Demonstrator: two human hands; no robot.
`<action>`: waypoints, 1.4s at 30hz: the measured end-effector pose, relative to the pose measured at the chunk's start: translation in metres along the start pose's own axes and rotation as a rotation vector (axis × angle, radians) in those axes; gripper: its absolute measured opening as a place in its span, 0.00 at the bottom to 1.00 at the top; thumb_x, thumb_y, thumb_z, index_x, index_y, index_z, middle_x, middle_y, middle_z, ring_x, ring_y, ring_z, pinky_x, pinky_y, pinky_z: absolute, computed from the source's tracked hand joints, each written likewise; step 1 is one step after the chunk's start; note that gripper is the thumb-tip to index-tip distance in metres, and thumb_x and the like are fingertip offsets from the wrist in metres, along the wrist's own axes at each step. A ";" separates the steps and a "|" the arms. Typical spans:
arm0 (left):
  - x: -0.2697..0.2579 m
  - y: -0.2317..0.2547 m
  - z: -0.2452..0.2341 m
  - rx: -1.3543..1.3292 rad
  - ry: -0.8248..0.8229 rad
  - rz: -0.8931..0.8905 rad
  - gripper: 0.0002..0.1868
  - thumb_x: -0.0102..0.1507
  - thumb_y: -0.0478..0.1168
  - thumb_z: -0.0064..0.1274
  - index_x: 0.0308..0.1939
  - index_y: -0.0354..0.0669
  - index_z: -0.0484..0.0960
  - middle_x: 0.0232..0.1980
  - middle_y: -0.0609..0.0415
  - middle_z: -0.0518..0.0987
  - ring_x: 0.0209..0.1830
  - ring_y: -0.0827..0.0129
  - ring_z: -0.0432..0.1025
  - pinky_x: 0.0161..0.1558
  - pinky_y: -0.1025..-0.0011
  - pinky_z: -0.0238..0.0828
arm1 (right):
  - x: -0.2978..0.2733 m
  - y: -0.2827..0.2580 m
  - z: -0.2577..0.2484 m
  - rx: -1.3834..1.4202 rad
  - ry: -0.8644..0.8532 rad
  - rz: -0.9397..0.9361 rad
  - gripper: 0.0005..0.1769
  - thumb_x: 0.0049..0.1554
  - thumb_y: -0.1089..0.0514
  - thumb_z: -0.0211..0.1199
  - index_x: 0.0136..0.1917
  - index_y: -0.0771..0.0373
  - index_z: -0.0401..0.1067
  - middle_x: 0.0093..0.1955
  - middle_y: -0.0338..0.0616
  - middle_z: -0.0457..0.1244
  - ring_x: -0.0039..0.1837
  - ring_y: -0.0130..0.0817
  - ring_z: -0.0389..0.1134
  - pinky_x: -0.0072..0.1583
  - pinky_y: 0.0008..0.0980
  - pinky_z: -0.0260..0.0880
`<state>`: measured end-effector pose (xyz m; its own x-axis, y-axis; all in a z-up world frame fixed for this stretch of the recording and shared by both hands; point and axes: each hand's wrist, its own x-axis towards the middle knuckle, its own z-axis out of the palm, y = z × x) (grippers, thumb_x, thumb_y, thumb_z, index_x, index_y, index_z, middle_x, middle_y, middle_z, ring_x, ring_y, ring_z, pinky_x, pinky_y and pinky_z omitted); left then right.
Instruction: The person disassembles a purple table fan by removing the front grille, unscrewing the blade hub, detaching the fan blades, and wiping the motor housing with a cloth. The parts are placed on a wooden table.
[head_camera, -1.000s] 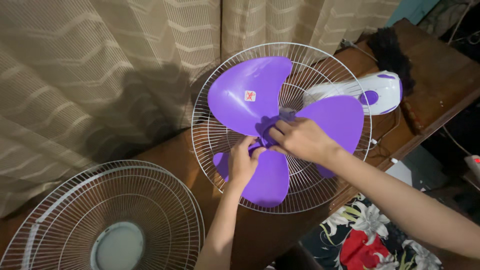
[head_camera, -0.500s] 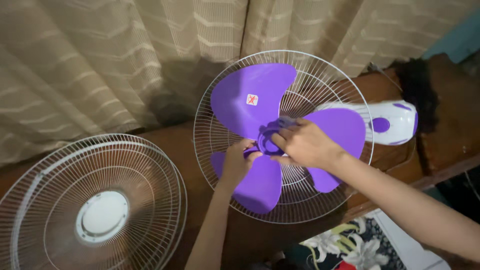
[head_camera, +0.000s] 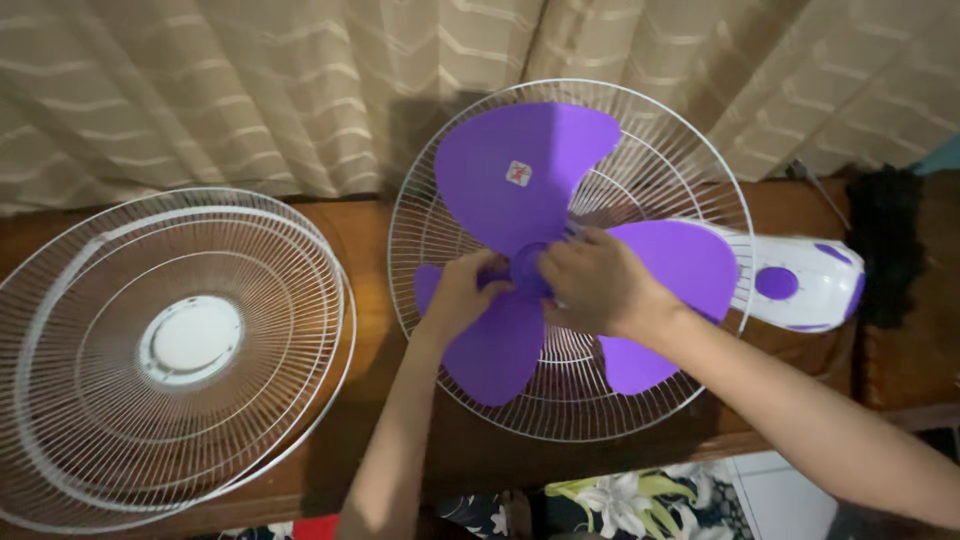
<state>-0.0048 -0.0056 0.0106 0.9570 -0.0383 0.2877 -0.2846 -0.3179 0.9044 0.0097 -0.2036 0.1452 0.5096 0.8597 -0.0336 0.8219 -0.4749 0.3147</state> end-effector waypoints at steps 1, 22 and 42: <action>0.000 0.001 -0.002 0.014 -0.001 -0.004 0.21 0.56 0.29 0.63 0.53 0.37 0.82 0.47 0.46 0.86 0.49 0.60 0.82 0.52 0.66 0.78 | 0.001 0.002 -0.004 0.028 -0.033 0.015 0.25 0.52 0.38 0.68 0.51 0.60 0.74 0.49 0.43 0.68 0.56 0.39 0.70 0.65 0.38 0.65; 0.010 -0.020 -0.020 0.128 0.039 -0.032 0.21 0.55 0.33 0.66 0.52 0.38 0.84 0.49 0.45 0.85 0.49 0.58 0.81 0.52 0.66 0.76 | 0.026 0.022 0.051 0.378 0.470 -0.271 0.27 0.50 0.55 0.70 0.61 0.64 0.72 0.60 0.50 0.65 0.62 0.48 0.66 0.63 0.44 0.67; 0.003 -0.019 -0.040 0.334 0.092 0.022 0.18 0.53 0.37 0.68 0.47 0.44 0.87 0.44 0.45 0.85 0.45 0.52 0.79 0.50 0.60 0.73 | 0.012 -0.010 -0.002 0.384 -0.094 0.432 0.33 0.57 0.39 0.64 0.73 0.43 0.64 0.54 0.30 0.71 0.66 0.22 0.68 0.79 0.39 0.43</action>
<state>0.0010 0.0379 0.0070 0.9374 0.0321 0.3469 -0.2563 -0.6109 0.7491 0.0067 -0.1883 0.1432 0.8251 0.5608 -0.0681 0.5589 -0.8279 -0.0467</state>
